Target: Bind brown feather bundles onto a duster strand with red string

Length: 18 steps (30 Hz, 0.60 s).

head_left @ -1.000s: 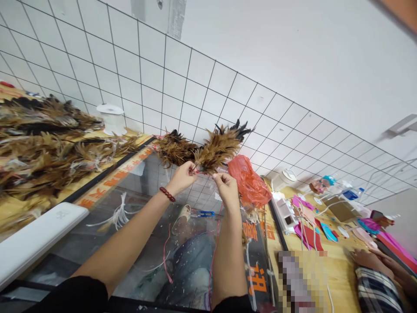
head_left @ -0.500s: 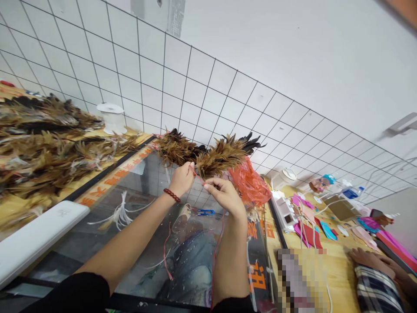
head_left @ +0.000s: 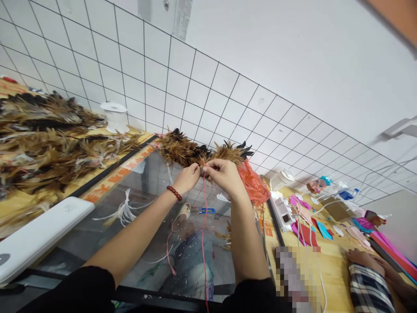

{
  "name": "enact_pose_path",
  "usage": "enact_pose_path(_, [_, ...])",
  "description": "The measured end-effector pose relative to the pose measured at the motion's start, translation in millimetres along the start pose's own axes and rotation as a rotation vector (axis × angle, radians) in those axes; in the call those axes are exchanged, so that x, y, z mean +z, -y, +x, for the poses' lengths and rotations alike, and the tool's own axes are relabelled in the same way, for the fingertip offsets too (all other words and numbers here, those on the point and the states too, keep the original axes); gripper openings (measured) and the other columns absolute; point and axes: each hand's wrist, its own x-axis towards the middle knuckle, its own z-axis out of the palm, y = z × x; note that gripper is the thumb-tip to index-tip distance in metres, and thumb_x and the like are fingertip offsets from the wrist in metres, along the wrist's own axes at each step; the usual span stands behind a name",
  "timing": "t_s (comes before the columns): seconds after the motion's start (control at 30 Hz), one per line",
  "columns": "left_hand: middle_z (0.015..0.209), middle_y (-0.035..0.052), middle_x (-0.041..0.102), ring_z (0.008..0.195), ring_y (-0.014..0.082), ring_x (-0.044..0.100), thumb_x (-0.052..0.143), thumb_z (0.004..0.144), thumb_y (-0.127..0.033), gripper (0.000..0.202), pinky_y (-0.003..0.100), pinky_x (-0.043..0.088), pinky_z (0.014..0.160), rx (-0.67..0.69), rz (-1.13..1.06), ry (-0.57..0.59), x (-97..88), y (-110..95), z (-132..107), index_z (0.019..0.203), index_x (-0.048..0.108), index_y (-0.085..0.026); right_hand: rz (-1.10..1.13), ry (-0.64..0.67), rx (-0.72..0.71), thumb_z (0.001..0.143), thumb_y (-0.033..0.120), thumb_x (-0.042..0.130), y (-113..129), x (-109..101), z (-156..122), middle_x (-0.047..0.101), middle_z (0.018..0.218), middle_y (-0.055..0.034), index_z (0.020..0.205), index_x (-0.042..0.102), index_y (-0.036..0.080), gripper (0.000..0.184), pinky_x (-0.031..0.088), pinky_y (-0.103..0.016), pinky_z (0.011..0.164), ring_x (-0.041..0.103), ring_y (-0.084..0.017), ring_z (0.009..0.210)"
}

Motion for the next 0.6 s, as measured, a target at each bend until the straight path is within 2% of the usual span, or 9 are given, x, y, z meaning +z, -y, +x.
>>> enact_pose_path(0.07, [0.074, 0.0047, 0.064, 0.074, 0.0210, 0.058, 0.038, 0.086, -0.030, 0.021, 0.029, 0.037, 0.064, -0.017, -0.052, 0.046, 0.5, -1, 1, 0.073, 0.052, -0.020, -0.107, -0.004, 0.000, 0.079, 0.020, 0.062, 3, -4, 18, 0.067, 0.064, 0.0010, 0.078, 0.071, 0.018, 0.009, 0.045, -0.024, 0.064, 0.060, -0.013, 0.060])
enact_pose_path(0.17, [0.072, 0.0031, 0.063, 0.071, 0.0193, 0.057, 0.035, 0.086, -0.031, 0.025, 0.028, 0.037, 0.063, -0.006, -0.141, 0.100, -0.4, -3, 0, 0.070, 0.050, -0.020, -0.359, -0.084, -0.046, 0.078, 0.019, 0.063, 3, -3, 39, 0.070, 0.073, -0.0022, 0.077, 0.072, 0.020, 0.009, 0.046, -0.028, 0.073, 0.063, -0.017, 0.072])
enact_pose_path(0.27, [0.072, 0.0029, 0.062, 0.070, 0.0194, 0.056, 0.034, 0.089, -0.044, 0.034, 0.029, 0.038, 0.064, 0.039, -0.143, 0.124, -1.9, -7, -2, 0.070, 0.049, -0.021, -0.449, -0.141, -0.037, 0.078, 0.021, 0.064, -1, 3, 51, 0.072, 0.081, -0.0039, 0.079, 0.073, 0.022, 0.010, 0.046, -0.029, 0.077, 0.064, -0.019, 0.081])
enact_pose_path(0.33, [0.071, 0.0037, 0.062, 0.070, 0.0203, 0.056, 0.036, 0.089, -0.050, 0.037, 0.030, 0.038, 0.066, 0.069, -0.094, 0.122, -1.1, -8, -4, 0.070, 0.048, -0.021, -0.416, -0.155, -0.035, 0.078, 0.023, 0.064, -4, 8, 57, 0.072, 0.077, -0.0030, 0.078, 0.073, 0.022, 0.009, 0.046, -0.029, 0.076, 0.064, -0.018, 0.078])
enact_pose_path(0.43, [0.069, 0.0049, 0.061, 0.068, 0.0203, 0.056, 0.033, 0.091, -0.044, 0.034, 0.031, 0.038, 0.067, 0.101, -0.071, 0.094, 3.8, -6, -5, 0.069, 0.046, -0.021, -0.297, -0.161, -0.044, 0.078, 0.023, 0.065, -5, 13, 62, 0.069, 0.069, -0.0004, 0.075, 0.071, 0.021, 0.008, 0.048, -0.027, 0.073, 0.064, -0.016, 0.071])
enact_pose_path(0.53, [0.066, 0.0053, 0.060, 0.063, 0.0185, 0.054, 0.030, 0.092, -0.040, 0.037, 0.030, 0.039, 0.064, 0.101, -0.178, 0.050, 10.9, 0, -1, 0.066, 0.048, -0.020, -0.143, -0.235, -0.053, 0.077, 0.021, 0.065, -2, 9, 56, 0.070, 0.073, 0.0008, 0.083, 0.071, 0.021, 0.009, 0.049, -0.026, 0.075, 0.065, -0.015, 0.071])
enact_pose_path(0.6, [0.063, 0.0048, 0.060, 0.057, 0.0165, 0.051, 0.032, 0.092, -0.040, 0.036, 0.028, 0.039, 0.059, 0.047, -0.312, 0.003, 14.9, 6, 3, 0.066, 0.049, -0.020, -0.048, -0.319, -0.074, 0.077, 0.022, 0.064, 0, 4, 44, 0.071, 0.078, 0.0001, 0.090, 0.070, 0.020, 0.014, 0.050, -0.025, 0.075, 0.065, -0.014, 0.073])
